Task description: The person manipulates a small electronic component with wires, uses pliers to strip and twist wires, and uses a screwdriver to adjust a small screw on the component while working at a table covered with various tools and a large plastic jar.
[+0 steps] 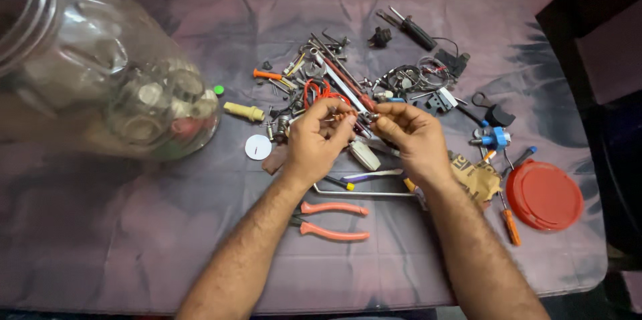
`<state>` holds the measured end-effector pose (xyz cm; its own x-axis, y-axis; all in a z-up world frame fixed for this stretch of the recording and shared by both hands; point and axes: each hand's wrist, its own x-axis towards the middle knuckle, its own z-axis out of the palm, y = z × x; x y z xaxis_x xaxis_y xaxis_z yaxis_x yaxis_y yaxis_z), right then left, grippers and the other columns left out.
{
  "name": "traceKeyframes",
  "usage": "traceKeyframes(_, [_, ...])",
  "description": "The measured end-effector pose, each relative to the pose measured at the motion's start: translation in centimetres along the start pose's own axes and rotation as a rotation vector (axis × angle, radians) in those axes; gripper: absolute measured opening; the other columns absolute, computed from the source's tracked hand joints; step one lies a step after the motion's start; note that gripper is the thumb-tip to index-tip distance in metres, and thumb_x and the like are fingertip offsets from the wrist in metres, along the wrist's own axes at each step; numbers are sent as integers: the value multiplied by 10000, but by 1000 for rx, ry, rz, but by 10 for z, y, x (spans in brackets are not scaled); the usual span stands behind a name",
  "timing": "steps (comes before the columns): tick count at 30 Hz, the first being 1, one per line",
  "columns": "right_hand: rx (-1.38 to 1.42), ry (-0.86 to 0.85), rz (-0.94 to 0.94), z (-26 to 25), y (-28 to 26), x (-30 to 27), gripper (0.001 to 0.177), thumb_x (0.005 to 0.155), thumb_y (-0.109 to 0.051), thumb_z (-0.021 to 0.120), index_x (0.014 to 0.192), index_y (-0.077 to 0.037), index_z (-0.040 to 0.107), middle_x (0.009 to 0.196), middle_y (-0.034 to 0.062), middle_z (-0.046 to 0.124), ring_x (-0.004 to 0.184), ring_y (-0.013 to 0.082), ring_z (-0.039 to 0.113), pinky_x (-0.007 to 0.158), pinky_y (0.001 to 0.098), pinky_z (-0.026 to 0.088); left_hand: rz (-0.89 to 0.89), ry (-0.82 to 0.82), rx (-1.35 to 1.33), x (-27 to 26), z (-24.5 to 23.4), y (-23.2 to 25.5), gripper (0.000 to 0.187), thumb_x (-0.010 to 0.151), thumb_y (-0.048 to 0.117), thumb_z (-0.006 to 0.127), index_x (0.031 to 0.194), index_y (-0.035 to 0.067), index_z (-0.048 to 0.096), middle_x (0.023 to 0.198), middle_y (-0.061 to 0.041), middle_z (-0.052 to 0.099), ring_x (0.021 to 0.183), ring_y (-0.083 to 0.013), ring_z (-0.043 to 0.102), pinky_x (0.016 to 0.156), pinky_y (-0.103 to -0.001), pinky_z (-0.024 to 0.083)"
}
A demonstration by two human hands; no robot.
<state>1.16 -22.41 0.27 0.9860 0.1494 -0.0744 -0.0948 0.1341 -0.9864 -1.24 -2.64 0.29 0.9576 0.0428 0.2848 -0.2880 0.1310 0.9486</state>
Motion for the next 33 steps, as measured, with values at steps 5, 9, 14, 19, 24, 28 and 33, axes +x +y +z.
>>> traceKeyframes(5, [24,-25,-45,10,2,-5,210,971,-69,706,1160,23,688,974,54,743,866,112,696,811,259,576,169,-54,208,-5,4,6,153,994,57,704,1131,15,652,1053,-57,689,917,-105,708,746,-241,596])
traceKeyframes(9, [35,-78,-32,12,3,-5,203,973,-80,696,1153,14,690,992,52,750,869,104,694,807,256,575,165,-57,273,-7,6,3,170,988,76,710,1127,16,632,1039,-63,696,904,-128,724,756,-262,608])
traceKeyframes(14, [14,-26,-88,15,7,-4,176,982,-72,692,1134,14,674,999,55,743,887,107,694,829,257,576,162,-10,241,-5,7,-3,160,989,66,702,1126,17,636,1059,-65,708,939,-124,740,782,-255,629])
traceKeyframes(19, [92,44,-130,8,4,-3,171,1002,-81,670,1151,-4,632,1011,55,718,908,126,705,858,268,592,135,19,212,-4,6,-2,178,972,66,716,1131,13,657,1041,-63,717,899,-103,725,743,-236,607])
traceKeyframes(24, [206,-89,-118,8,5,-4,179,1043,-77,633,1205,-3,619,1030,73,699,942,148,685,905,298,576,156,11,213,-5,5,5,173,973,70,726,1128,15,671,1008,-52,713,879,-84,695,742,-227,592])
traceKeyframes(28, [194,-106,-105,9,5,-6,177,1028,-73,633,1193,-11,611,1025,68,698,947,151,686,903,308,577,195,-22,259,-6,4,11,160,957,60,720,1099,21,658,1000,-52,706,870,-95,702,738,-238,588])
traceKeyframes(33, [181,-103,-83,9,5,-6,201,1029,-79,619,1211,6,618,1040,97,726,941,170,713,897,328,589,236,-5,317,-7,3,15,150,950,65,724,1077,36,649,974,-64,692,831,-129,709,698,-260,573])
